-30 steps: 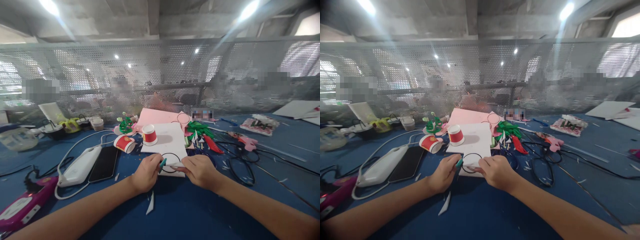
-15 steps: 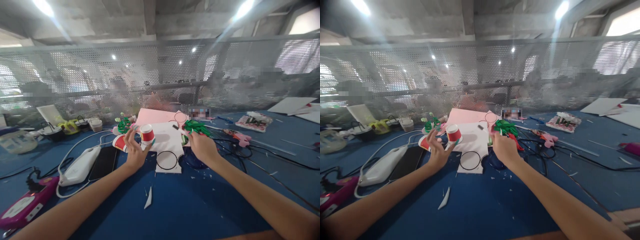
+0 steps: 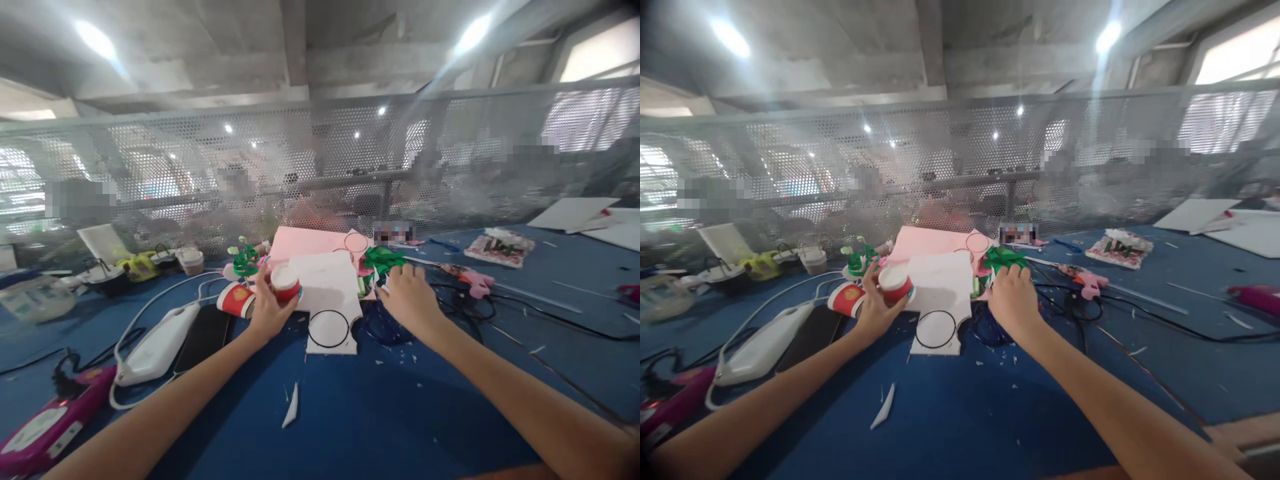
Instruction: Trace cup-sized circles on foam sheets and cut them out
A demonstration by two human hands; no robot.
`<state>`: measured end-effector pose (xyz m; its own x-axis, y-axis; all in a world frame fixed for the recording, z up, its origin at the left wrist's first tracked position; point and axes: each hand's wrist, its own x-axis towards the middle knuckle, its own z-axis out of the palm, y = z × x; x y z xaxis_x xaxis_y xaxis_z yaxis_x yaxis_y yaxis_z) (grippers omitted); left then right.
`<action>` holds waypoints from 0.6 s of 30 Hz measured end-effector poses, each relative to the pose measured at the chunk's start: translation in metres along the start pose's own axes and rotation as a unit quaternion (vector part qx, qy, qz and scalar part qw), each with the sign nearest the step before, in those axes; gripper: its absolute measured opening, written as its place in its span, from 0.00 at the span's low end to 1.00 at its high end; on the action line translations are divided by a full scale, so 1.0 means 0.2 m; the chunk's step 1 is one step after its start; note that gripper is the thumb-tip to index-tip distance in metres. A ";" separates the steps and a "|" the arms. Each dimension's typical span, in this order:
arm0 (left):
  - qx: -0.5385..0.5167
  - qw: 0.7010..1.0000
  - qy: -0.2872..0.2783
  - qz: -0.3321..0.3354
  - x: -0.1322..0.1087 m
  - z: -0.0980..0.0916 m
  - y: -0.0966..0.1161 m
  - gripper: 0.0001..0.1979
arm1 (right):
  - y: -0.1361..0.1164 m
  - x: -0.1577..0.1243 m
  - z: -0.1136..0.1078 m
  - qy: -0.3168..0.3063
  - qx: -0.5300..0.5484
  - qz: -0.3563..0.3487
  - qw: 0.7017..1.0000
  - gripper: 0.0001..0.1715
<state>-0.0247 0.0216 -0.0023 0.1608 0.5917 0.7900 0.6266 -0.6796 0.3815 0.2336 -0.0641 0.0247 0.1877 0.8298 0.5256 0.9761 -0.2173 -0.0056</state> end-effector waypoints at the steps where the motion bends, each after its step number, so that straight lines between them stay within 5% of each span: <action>1: 0.013 1.000 -0.010 0.022 -0.01 -0.01 0.02 0.42 | -0.02 -0.01 0.00 -0.036 0.022 -0.003 0.999 0.20; 6: 0.040 0.997 -0.048 0.048 -0.06 -0.07 0.14 0.44 | -0.06 -0.08 0.01 -0.136 0.056 0.003 0.989 0.22; 13: 0.214 0.960 -0.181 -0.021 0.05 -0.20 0.23 0.26 | -0.01 -0.06 0.04 -0.215 0.155 -0.024 0.964 0.27; 16: 0.294 0.932 -0.210 -0.040 0.10 -0.27 0.25 0.32 | 0.01 -0.02 0.05 -0.245 0.178 -0.008 0.953 0.28; 18: 0.332 0.908 -0.251 -0.057 0.12 -0.32 0.26 0.36 | 0.03 0.02 0.05 -0.250 0.203 -0.013 0.947 0.21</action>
<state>-0.0364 -0.0283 0.0670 0.2895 0.8777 0.3818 0.9553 -0.2901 -0.0575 0.2412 -0.0574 0.0188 0.0919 0.9938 0.0621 0.9240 -0.0618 -0.3774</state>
